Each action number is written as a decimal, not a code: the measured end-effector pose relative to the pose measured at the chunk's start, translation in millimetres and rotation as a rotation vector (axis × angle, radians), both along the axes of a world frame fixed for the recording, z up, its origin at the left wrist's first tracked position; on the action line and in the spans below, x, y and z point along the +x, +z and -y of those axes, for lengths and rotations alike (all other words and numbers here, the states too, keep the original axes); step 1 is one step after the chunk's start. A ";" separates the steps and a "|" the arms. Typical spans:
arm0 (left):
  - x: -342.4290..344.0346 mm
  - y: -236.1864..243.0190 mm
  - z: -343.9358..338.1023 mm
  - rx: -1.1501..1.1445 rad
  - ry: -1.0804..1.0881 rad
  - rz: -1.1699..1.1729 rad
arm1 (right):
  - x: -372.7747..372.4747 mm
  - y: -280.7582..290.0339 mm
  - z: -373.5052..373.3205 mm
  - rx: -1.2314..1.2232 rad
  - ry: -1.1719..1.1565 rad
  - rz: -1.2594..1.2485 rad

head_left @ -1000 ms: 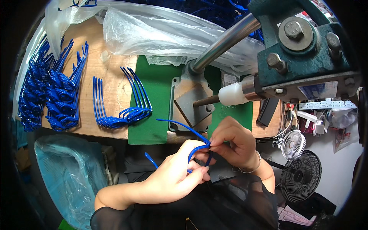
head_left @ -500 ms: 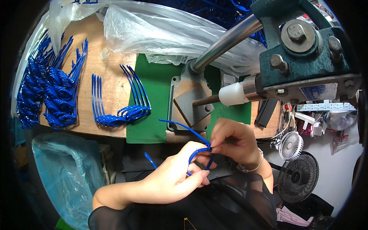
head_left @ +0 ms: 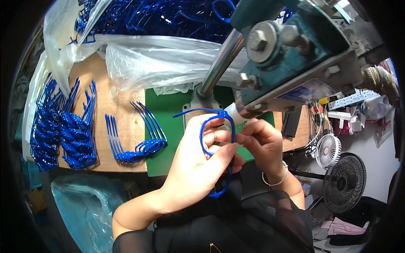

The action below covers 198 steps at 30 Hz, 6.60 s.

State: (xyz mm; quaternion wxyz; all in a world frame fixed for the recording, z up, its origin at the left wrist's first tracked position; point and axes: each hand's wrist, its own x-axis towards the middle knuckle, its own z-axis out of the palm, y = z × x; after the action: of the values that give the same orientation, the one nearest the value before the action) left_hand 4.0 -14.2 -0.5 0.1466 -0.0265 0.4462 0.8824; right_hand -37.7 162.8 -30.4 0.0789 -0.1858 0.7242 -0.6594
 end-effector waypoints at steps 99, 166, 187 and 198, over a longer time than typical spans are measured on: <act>-142.1 -9.0 160.9 -1.617 0.521 -0.983 | 7.2 -113.2 -47.4 0.823 -0.330 -0.559; 34.2 -59.6 -13.6 -0.332 0.265 -0.364 | 15.2 -4.9 11.9 0.293 0.282 -0.497; 36.5 -60.8 -6.8 -0.486 0.155 -0.458 | 5.5 -4.7 10.5 0.199 0.363 -0.319; 35.5 -58.8 -4.7 -0.395 0.112 -0.419 | 11.1 -1.8 11.5 0.137 0.333 -0.173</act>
State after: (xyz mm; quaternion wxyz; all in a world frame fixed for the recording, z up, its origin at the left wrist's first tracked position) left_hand 39.5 -9.6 -59.4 -0.0058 0.1038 0.6276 0.7715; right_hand -26.5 151.4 -32.2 0.1368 -0.3530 0.7307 -0.5680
